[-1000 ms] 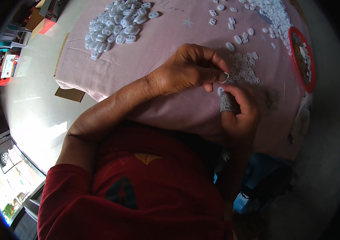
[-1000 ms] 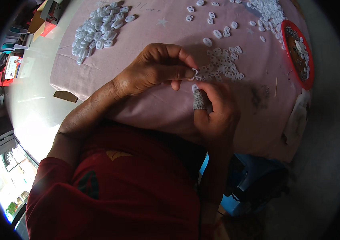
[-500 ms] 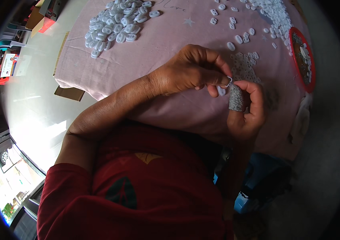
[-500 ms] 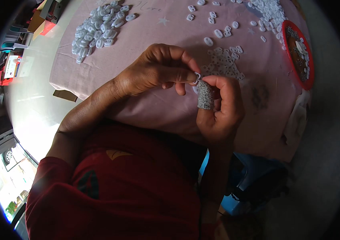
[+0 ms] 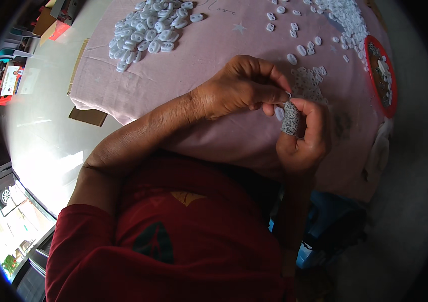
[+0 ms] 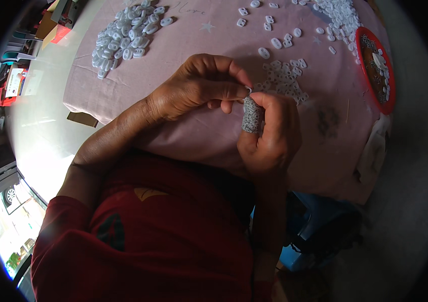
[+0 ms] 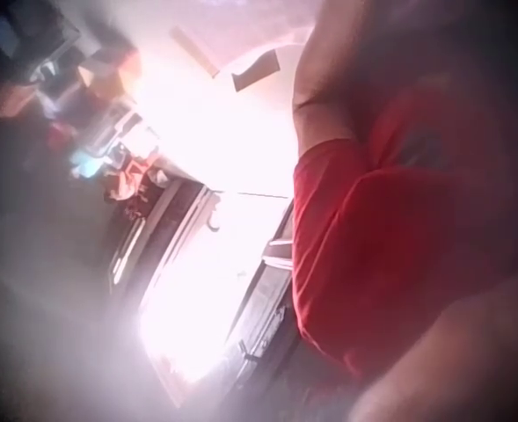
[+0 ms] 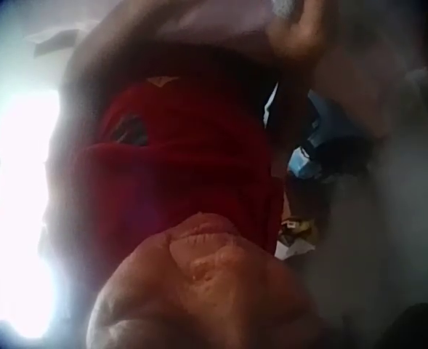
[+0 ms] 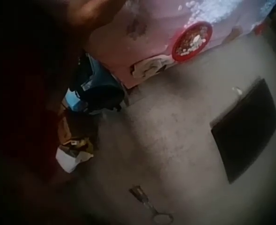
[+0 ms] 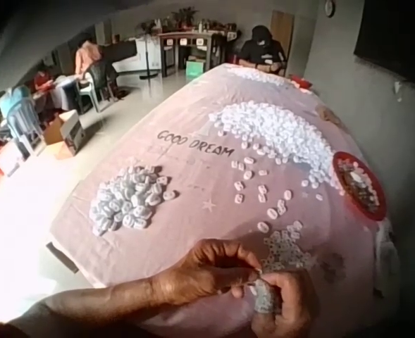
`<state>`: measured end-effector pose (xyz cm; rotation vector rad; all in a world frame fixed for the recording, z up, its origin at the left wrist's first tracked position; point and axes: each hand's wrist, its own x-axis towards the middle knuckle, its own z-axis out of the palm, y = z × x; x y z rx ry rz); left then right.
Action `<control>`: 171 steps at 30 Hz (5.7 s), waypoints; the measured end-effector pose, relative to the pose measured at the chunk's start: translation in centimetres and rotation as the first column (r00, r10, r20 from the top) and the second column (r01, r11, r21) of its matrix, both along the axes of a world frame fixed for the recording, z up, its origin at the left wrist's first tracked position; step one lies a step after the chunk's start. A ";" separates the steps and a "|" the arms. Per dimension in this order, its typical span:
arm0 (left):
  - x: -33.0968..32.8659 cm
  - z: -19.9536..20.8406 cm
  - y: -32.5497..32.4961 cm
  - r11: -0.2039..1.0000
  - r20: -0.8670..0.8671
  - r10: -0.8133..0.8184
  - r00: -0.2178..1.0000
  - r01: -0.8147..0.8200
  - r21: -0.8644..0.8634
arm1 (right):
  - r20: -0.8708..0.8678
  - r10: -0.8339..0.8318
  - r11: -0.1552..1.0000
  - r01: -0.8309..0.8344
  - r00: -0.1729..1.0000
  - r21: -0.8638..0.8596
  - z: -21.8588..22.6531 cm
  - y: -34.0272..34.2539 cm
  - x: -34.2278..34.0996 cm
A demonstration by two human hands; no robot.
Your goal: The person assembles plastic cord stoppers by pressing small components together by hand on a table.
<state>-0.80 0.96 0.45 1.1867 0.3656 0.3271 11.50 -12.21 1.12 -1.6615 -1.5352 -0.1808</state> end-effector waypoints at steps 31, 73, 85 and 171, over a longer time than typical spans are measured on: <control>0.3 0.0 -0.4 1.000 0.082 -0.007 0.997 0.005 0.026 | -0.944 -0.059 0.998 -0.008 0.323 -0.065 0.3 -2.0 1.0; 0.2 0.1 -0.7 0.997 0.054 0.075 0.996 -0.076 0.027 | -0.933 0.043 0.999 -0.040 0.357 0.031 -0.3 -1.0 -0.4; 0.3 0.5 -0.8 0.998 -0.002 0.067 0.998 -0.067 0.008 | -0.918 -0.031 0.999 -0.013 0.396 -0.040 -0.1 -1.2 -0.3; 0.8 -0.2 -1.2 0.996 0.046 0.066 0.997 -0.069 0.062 | 0.121 -0.005 0.983 0.027 0.993 -0.182 1.2 -0.5 0.4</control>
